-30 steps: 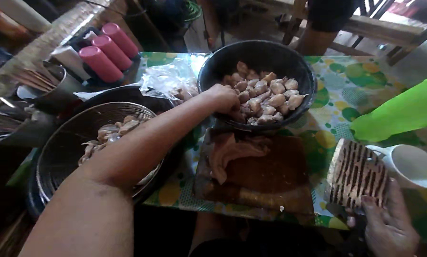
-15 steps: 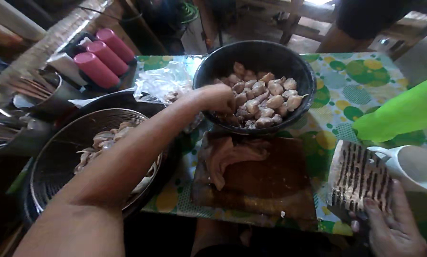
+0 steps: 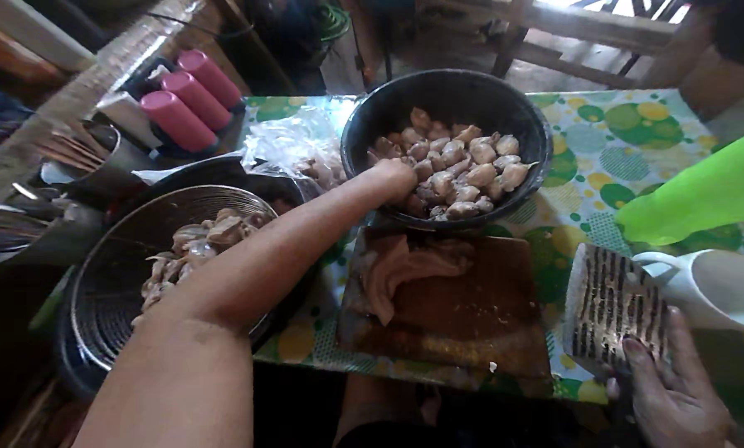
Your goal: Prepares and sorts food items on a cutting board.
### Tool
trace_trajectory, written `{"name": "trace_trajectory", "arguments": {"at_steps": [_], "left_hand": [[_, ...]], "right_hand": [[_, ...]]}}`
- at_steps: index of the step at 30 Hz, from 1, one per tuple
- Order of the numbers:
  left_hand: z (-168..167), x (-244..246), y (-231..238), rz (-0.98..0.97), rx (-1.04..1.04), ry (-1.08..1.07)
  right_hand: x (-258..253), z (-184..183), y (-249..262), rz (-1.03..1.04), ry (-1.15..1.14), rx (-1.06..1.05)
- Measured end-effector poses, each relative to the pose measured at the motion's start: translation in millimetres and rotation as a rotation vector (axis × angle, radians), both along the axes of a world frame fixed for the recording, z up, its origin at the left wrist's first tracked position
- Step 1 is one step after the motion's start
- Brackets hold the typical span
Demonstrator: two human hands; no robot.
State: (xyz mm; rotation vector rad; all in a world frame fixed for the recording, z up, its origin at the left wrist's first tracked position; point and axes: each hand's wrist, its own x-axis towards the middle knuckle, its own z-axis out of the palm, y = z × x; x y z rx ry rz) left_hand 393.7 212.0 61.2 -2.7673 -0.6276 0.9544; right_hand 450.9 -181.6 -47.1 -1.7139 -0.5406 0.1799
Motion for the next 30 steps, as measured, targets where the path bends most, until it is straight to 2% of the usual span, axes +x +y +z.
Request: {"name": "trace_trajectory", "arguments": {"at_steps": [8,12,17,19,22,24,26,28,30], "left_hand": [[22.8,-23.2,37.0,0.091,-0.159,-0.258],[34.5,-33.3,35.6,0.152,-0.286,-0.419],[50.4,-55.0,12.3,0.399,-0.706,-0.722],[55.5,-67.1,-8.9,0.4,-0.839,-0.823],[58.5,-87.1,-59.5,0.379,-0.9,-0.945],[43.7,-96.2,-98.7,0.368,-0.948,-0.987],[8.3,-98.4,-138.4,0.406,-0.98,-0.984],[-30.3,-92.5,-167.9,0.478,-1.005,-0.876],[-60.9,-86.9,-185.2,0.533,-0.941,-0.802]], "right_hand": [[0.4,0.5,-2.0,0.004,-0.018,0.04],[-2.1,1.6,-4.8,-0.013,0.015,0.038],[2.2,-6.5,-11.8,-0.023,-0.008,0.068],[3.2,-9.4,-14.2,-0.009,-0.03,0.08],[4.3,-9.2,-15.4,0.025,-0.031,0.092],[5.1,-7.1,-16.5,0.034,-0.005,0.088],[4.8,-7.1,-19.9,0.051,-0.008,0.084],[0.9,1.0,-22.4,0.065,-0.03,0.029],[-6.2,14.9,-27.5,0.113,-0.112,-0.114]]}}
